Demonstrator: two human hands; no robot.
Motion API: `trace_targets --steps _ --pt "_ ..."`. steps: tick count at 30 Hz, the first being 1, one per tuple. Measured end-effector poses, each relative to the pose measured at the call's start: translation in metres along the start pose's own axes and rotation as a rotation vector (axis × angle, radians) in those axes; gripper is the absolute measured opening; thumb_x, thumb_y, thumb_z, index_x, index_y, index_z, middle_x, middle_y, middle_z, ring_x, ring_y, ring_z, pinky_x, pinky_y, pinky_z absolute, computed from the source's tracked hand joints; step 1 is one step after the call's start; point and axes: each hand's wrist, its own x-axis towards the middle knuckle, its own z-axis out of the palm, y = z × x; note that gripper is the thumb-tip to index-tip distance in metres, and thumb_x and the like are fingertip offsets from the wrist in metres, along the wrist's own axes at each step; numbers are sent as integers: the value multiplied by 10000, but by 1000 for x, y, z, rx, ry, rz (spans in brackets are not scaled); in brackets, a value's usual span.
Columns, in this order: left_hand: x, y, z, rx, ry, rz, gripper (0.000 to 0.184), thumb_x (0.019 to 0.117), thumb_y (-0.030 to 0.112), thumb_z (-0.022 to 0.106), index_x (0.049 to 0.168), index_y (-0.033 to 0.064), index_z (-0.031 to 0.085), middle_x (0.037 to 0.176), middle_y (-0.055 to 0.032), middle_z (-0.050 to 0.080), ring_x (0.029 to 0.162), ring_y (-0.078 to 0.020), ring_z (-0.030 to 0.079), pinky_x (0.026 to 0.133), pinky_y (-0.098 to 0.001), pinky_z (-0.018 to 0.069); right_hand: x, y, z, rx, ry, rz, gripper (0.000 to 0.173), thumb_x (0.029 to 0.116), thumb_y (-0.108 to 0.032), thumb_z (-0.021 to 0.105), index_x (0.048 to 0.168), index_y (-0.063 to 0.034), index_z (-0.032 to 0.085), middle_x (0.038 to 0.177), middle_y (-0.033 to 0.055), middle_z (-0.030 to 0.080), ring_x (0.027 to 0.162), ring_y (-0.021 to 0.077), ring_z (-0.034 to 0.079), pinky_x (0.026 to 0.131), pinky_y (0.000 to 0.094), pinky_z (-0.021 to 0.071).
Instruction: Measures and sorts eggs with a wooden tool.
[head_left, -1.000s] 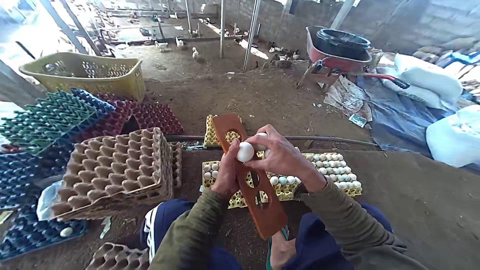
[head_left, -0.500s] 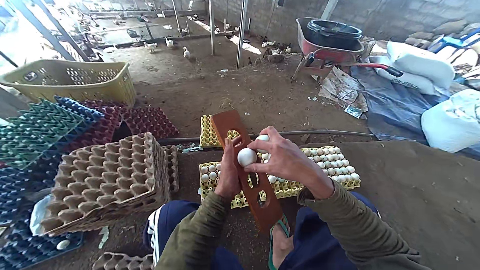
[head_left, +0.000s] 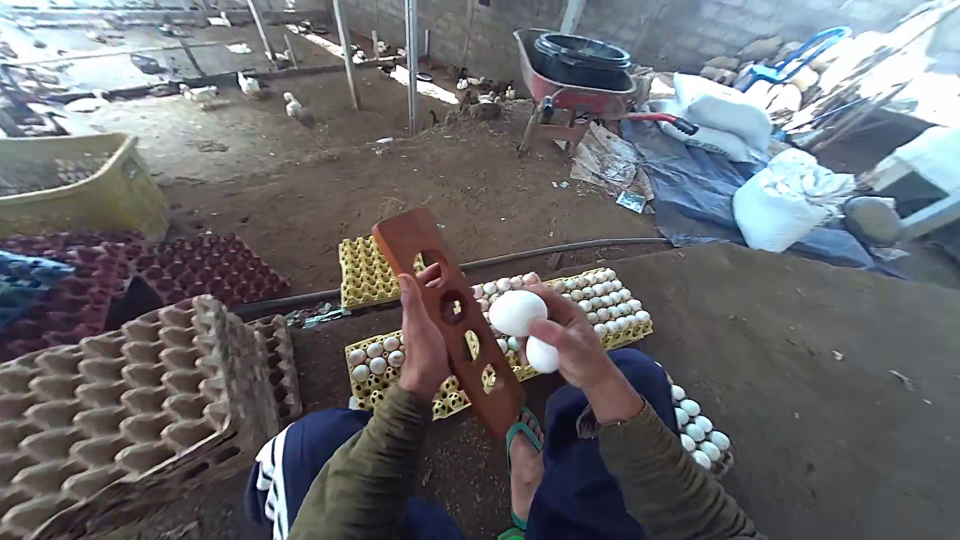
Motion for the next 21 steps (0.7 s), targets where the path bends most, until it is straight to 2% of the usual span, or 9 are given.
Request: trace_targets --steps 2,5,6,9,12,14,16,17,21 --pt "7 -3 2 -23 -8 -29 779 1011 659 55 1435 116 419 1122 -77 688 951 -209 707 804 -412 615 -17 8 -15 414 -87 140 709 827 -701 687 1201 -102 629 961 98 716 664 166 686 543 302 586" --pt "17 -11 4 -23 -14 -28 799 997 687 44 1436 143 432 1149 -71 701 968 -219 714 795 -419 617 -37 20 -28 795 -216 120 707 809 -847 497 1119 -246 701 1204 120 700 703 177 683 508 270 523" --pt "20 -13 5 -13 -21 -24 811 987 698 31 1435 147 423 1153 -59 706 970 -213 719 793 -415 619 -42 22 -32 886 -253 86 698 809 -850 492 1108 -260 713 1256 126 680 714 178 681 503 262 512" --pt "24 -16 11 8 -22 -23 817 982 699 7 1405 150 440 1140 -36 711 965 -197 721 798 -394 619 -60 22 -41 1055 -314 25 645 826 -804 526 1104 -260 731 1300 111 663 711 170 678 492 248 501" --pt "31 -23 15 13 -55 -21 824 961 729 -1 1320 168 485 1034 -15 729 909 -182 728 776 -384 621 -79 17 -50 1128 -335 -20 566 859 -710 581 1126 -234 727 1288 109 660 675 164 667 479 249 503" --pt "35 -29 15 1 -86 -25 835 949 742 -8 1291 187 515 1001 -5 729 899 -182 728 774 -390 621 -94 18 -57 1161 -328 -53 464 870 -650 611 1092 -260 730 1297 100 653 686 173 673 493 253 513" --pt "40 -37 16 -4 -98 -31 828 945 758 5 1273 205 527 981 10 725 908 -171 720 793 -388 613 -111 19 -62 1213 -284 -64 402 878 -568 649 1080 -230 731 1257 113 664 662 181 675 479 255 521" --pt "42 -41 17 -9 -98 -45 832 942 761 -8 1283 215 519 987 8 715 920 -181 715 803 -404 608 -118 20 -66 1221 -272 -75 397 882 -553 655 1088 -222 731 1252 111 668 668 182 678 483 257 524" --pt "53 -62 12 3 -178 -69 839 932 744 -66 1422 252 403 1182 -2 688 1015 -203 704 857 -431 599 -143 18 -79 1194 -216 -110 390 848 -522 703 1062 -197 713 1178 102 683 643 173 674 451 248 509"
